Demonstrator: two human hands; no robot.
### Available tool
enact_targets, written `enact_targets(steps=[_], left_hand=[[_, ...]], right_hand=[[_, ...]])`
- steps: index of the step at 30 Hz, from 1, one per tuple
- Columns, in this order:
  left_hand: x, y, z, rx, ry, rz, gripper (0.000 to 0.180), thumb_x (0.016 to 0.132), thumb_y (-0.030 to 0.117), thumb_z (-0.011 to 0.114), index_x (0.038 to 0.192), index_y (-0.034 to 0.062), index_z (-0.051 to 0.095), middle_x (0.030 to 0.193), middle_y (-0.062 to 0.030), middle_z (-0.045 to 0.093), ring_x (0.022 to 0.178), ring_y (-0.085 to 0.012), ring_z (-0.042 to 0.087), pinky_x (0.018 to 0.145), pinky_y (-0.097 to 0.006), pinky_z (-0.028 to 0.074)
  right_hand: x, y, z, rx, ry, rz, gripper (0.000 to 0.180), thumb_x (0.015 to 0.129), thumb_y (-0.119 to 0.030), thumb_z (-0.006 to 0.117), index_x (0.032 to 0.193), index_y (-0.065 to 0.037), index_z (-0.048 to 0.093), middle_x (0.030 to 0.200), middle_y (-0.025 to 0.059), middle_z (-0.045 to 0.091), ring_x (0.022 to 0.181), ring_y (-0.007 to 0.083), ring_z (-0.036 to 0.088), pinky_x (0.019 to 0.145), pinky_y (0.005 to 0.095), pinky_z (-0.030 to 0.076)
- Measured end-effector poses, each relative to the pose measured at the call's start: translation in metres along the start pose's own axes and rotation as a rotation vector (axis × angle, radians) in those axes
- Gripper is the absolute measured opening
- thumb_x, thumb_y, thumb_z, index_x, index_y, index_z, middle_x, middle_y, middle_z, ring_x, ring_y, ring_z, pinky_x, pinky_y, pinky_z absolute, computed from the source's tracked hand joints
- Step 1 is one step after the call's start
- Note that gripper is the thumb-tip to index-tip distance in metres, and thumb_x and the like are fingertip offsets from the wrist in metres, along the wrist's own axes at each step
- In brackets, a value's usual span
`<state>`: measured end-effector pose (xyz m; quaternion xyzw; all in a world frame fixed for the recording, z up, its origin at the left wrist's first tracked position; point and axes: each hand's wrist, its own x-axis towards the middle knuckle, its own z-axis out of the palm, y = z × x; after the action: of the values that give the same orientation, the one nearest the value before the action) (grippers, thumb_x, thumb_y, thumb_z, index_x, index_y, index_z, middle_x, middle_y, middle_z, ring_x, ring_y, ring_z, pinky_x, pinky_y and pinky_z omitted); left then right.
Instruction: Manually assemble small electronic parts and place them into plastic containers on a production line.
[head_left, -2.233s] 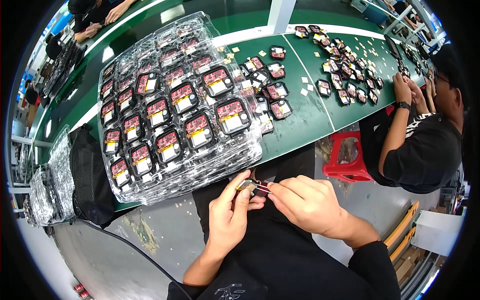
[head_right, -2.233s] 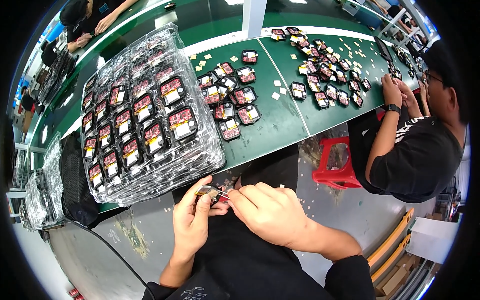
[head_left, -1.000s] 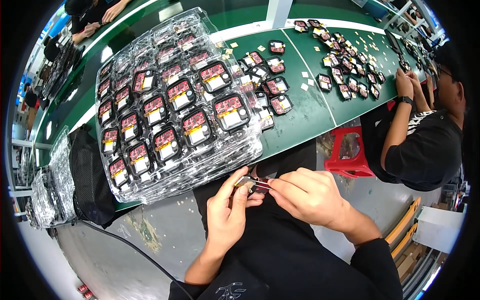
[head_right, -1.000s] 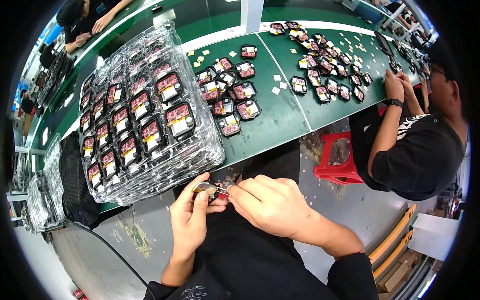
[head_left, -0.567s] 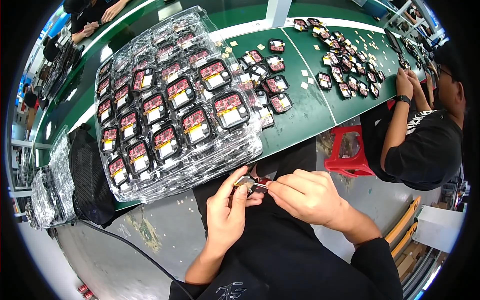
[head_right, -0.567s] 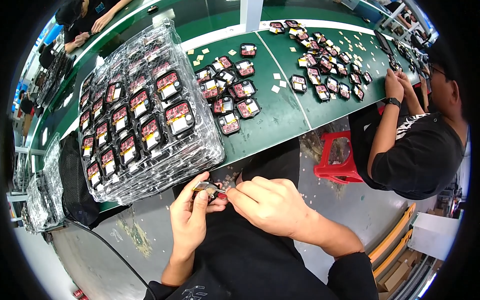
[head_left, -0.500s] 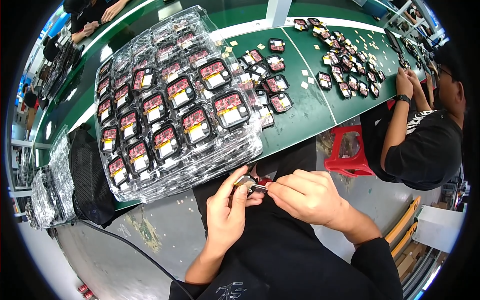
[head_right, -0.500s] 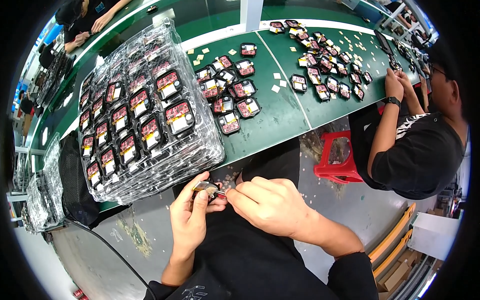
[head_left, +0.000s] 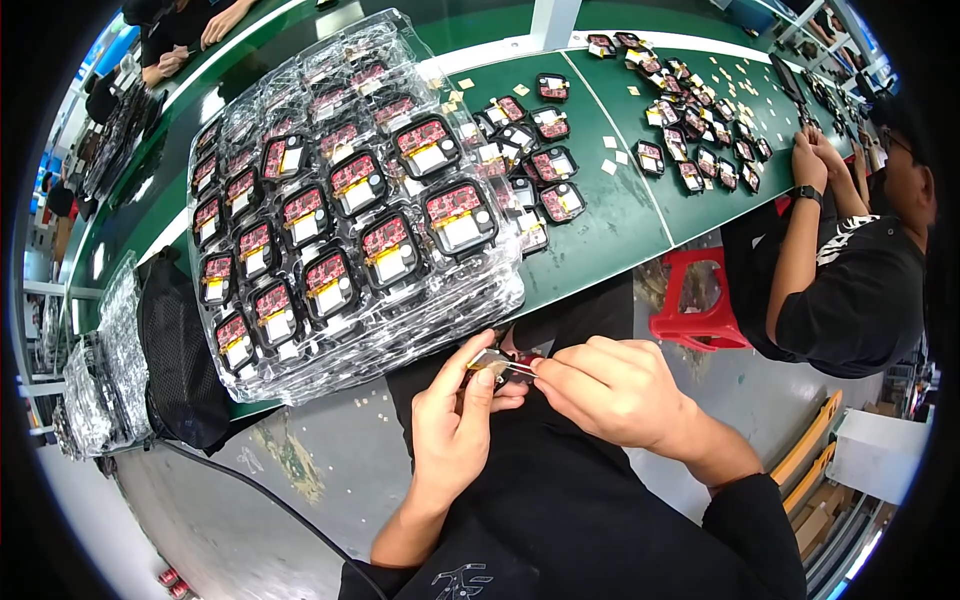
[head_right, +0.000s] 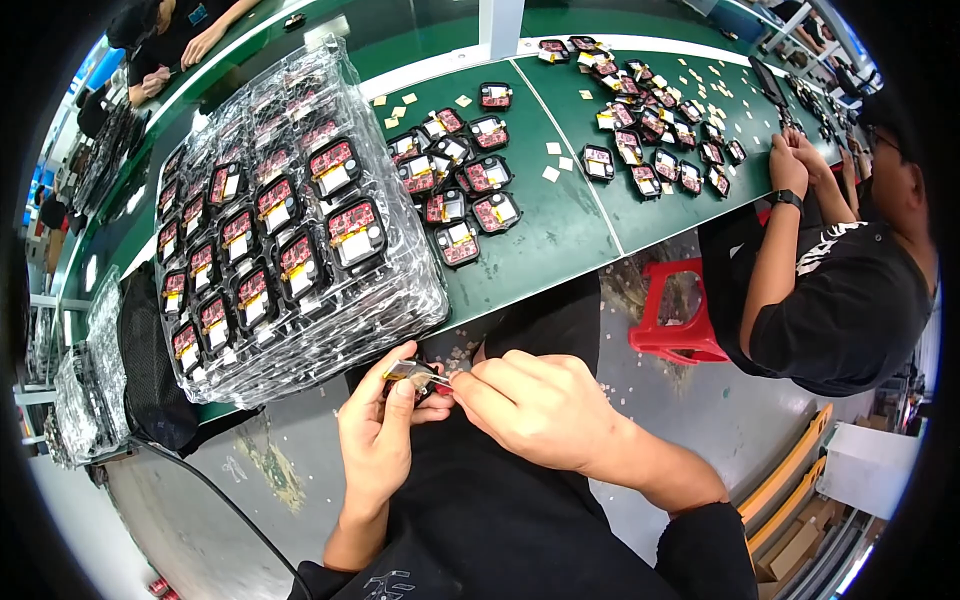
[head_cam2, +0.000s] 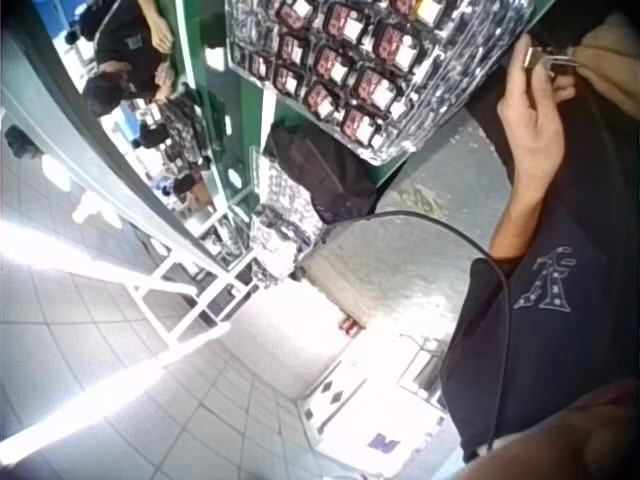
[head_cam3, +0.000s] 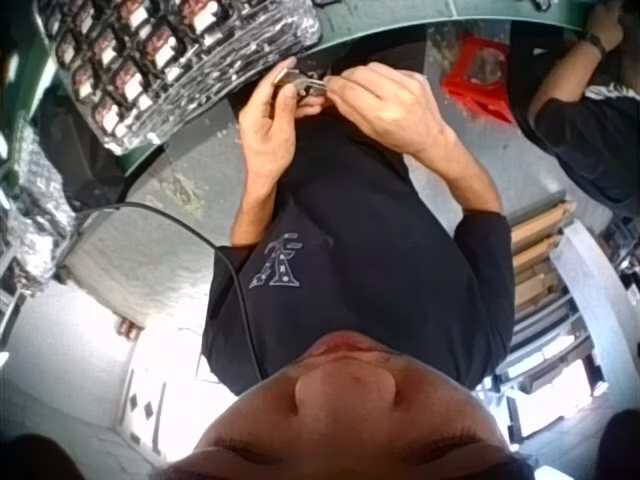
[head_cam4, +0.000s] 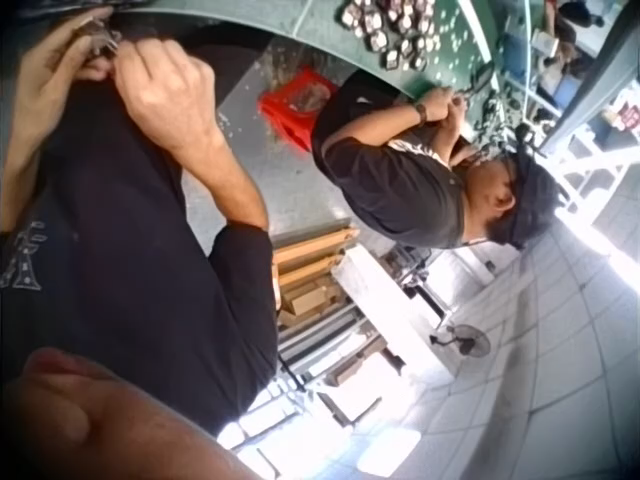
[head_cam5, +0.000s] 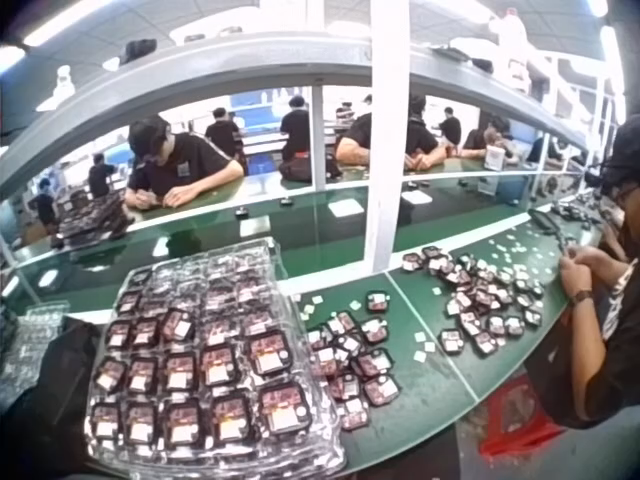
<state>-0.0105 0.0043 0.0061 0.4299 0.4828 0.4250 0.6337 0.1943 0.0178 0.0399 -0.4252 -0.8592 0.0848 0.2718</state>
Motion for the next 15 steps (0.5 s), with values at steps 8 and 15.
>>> enact_targets(steps=[8, 15], left_hand=[[0.000, -0.001, 0.000, 0.004, -0.002, -0.013, 0.038, 0.111, 0.008, 0.050, 0.146, -0.0062, 0.051, 0.118, -0.0187, 0.071, 0.092, -0.0216, 0.075, 0.083, -0.033, 0.065], [-0.002, 0.001, -0.001, -0.058, -0.022, -0.023, 0.038, 0.110, 0.007, 0.051, 0.146, -0.0053, 0.053, 0.116, -0.0172, 0.071, 0.092, -0.0222, 0.076, 0.082, -0.033, 0.066]], right_hand=[[0.000, 0.004, 0.004, 0.023, -0.011, -0.015, 0.021, 0.077, -0.010, 0.079, 0.095, -0.005, 0.072, 0.084, 0.0015, 0.067, 0.070, 0.0155, 0.064, 0.058, 0.0298, 0.053], [0.000, 0.007, -0.006, 0.072, -0.184, 0.009, 0.021, 0.079, -0.009, 0.074, 0.100, -0.006, 0.068, 0.081, 0.0030, 0.062, 0.074, 0.0210, 0.066, 0.066, 0.0343, 0.054]])
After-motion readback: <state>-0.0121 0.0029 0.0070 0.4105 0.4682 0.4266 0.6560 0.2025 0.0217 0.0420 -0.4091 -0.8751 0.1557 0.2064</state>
